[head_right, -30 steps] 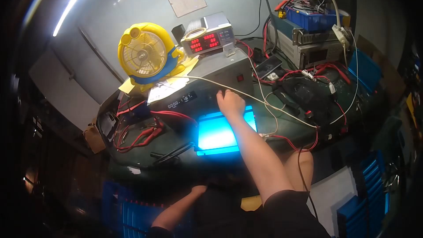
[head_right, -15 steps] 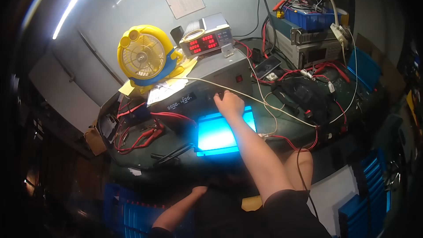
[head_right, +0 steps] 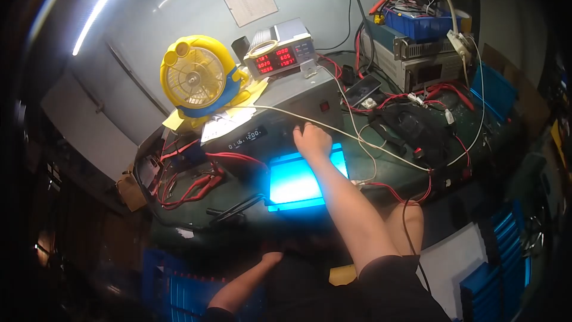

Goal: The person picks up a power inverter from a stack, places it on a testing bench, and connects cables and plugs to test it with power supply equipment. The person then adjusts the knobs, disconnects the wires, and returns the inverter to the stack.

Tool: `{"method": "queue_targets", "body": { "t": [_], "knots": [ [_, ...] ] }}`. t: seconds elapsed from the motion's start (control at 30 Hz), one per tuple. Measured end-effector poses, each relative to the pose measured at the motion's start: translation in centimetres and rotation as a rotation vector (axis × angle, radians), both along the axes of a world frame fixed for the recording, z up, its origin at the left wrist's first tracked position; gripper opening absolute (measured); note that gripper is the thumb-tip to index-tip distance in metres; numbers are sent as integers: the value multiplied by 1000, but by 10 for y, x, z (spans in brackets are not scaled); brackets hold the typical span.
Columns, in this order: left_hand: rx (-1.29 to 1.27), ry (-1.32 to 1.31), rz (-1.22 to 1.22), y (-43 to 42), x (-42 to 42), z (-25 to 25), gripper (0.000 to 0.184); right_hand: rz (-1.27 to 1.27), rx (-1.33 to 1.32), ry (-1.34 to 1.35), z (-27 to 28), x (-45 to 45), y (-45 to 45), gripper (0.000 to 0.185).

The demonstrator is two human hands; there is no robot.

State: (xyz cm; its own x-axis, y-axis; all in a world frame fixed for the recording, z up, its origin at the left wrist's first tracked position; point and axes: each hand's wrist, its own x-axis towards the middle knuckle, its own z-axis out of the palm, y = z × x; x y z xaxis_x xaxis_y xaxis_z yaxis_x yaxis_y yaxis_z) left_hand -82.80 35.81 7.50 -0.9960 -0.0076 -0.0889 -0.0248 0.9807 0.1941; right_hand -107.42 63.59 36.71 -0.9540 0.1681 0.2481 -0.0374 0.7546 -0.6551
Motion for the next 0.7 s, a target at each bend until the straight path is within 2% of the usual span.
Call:
{"method": "queue_targets", "body": {
  "t": [0.03,0.13,0.23,0.37,0.43,0.7],
  "knots": [
    [-36,149,-63,0,-1,-2,51,-2,-6,18,-2,-2,-1,51],
    [86,34,65,10,0,22,48,-17,-38,12,-5,-5,-1,50],
    [233,113,73,12,1,29,43,2,3,-4,4,1,0,50],
    [169,58,82,11,1,32,41,-5,-5,14,-4,-3,0,51],
    [204,147,91,16,3,37,41,-8,-25,9,-5,-6,-1,51],
    [199,119,74,4,-1,15,44,-2,-25,2,-3,-4,0,51]
  ]
}}
